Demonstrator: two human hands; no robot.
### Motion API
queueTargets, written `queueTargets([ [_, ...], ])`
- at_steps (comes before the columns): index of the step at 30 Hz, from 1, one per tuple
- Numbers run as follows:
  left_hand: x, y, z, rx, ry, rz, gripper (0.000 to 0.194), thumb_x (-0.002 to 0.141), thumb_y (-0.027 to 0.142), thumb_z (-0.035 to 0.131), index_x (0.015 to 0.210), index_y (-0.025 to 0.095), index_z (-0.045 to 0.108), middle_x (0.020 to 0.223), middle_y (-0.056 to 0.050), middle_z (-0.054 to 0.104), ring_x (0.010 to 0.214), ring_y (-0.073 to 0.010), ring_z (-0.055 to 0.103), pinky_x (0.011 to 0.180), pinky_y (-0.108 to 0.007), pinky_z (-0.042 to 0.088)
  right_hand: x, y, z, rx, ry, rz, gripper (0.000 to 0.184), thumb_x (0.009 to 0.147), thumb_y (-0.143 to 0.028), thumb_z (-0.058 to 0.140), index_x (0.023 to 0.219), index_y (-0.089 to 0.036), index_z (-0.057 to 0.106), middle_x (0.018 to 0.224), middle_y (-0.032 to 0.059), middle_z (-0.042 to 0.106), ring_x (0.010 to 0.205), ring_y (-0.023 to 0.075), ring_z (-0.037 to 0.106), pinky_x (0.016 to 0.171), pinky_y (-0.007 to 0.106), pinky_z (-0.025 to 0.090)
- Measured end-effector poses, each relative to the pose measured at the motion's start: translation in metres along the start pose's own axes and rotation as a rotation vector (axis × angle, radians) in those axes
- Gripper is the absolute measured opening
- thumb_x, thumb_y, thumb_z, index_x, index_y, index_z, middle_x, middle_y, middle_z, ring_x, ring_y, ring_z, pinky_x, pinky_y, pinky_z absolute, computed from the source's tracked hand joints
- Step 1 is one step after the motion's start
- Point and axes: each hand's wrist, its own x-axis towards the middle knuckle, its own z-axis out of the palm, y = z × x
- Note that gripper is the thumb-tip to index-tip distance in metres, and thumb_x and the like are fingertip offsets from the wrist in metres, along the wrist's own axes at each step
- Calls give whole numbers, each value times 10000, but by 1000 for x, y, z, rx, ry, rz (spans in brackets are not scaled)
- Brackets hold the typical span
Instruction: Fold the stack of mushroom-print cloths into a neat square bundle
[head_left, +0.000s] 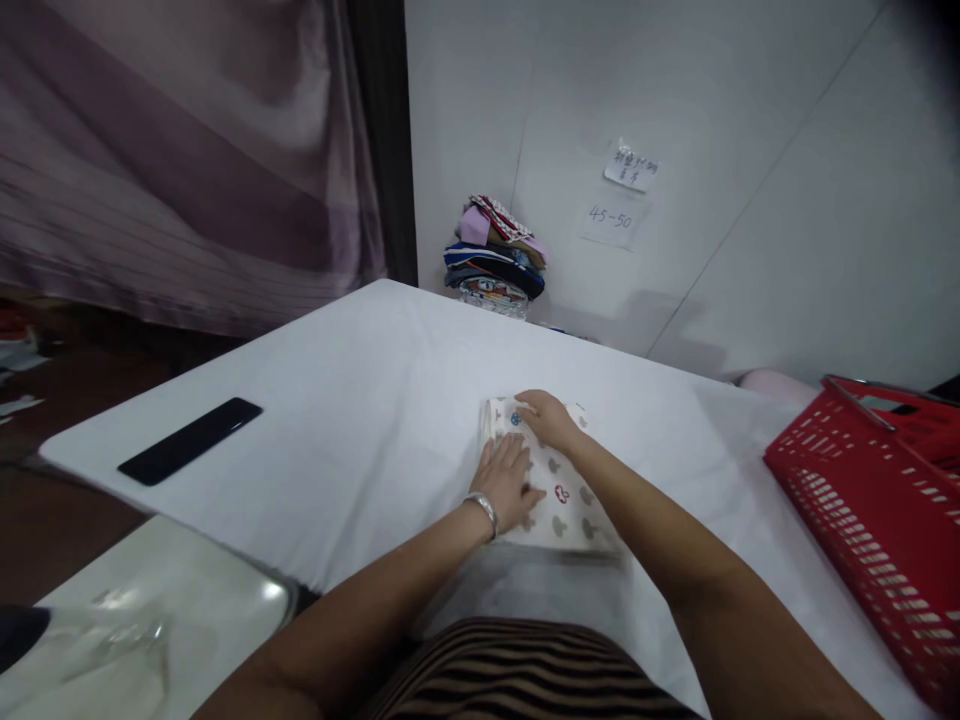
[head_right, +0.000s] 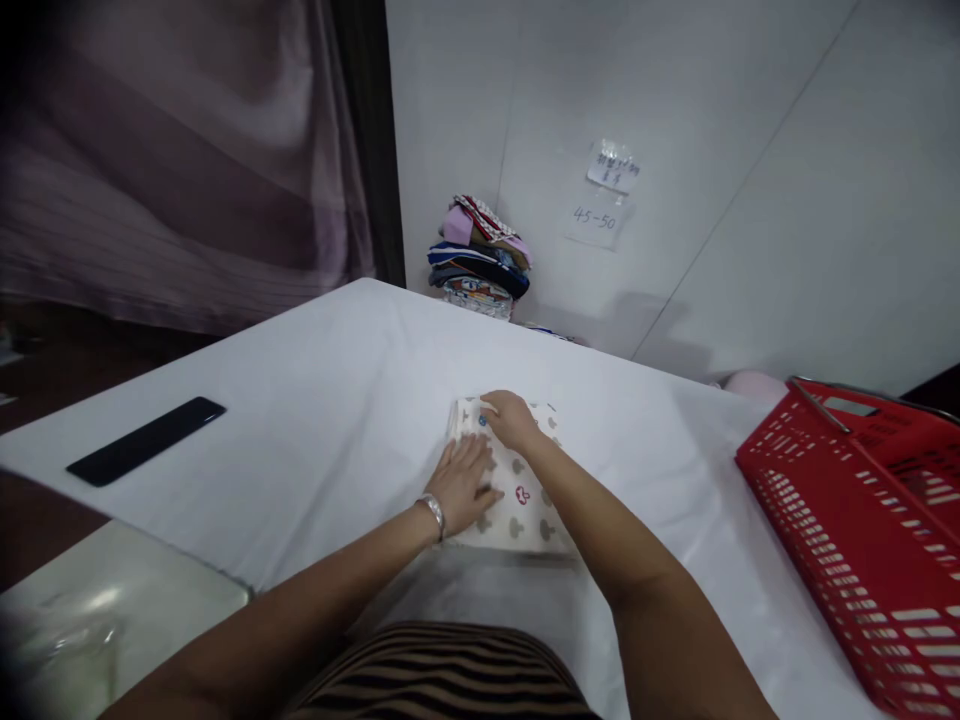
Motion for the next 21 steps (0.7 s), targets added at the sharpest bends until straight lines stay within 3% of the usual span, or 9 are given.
queueTargets([
  [4, -23, -1, 9, -37, -50, 24, 703, 789, 542, 457, 1357, 138, 370, 1479, -126, 256, 1382, -273, 133, 1126, -478, 83, 43, -2, 14, 64, -252, 69, 394, 838, -302, 537, 1218, -205, 574, 1266, 74, 554, 1163, 228, 507, 977, 337, 391],
  [8, -27, -6, 19, -54, -32, 36, 705, 789, 556, 449, 1354, 140, 375, 1475, -123, 266, 1381, -271, 138, 1126, -490, 90, 64, 4, 19, 156, -456, 155, 445, 707, -322, 685, 1133, -199, 638, 1191, 72, 610, 1095, 268, 560, 939, 334, 422],
  [17, -31, -8, 27, -65, 48, 66, 671, 812, 542, 423, 1348, 140, 380, 1471, -121, 278, 1385, -263, 121, 1133, -479, 71, 93, 14, 23, 146, -590, 116, 419, 452, -378, 800, 818, -207, 686, 890, 40, 674, 849, 248, 621, 696, 286, 467],
  [21, -33, -9, 29, -56, 54, 88, 673, 830, 548, 389, 1355, 128, 369, 1476, -128, 262, 1388, -269, 88, 1133, -485, 66, 96, 20, 35, 272, -519, 108, 369, 508, -400, 757, 789, -189, 646, 781, 11, 646, 767, 193, 602, 642, 253, 447],
])
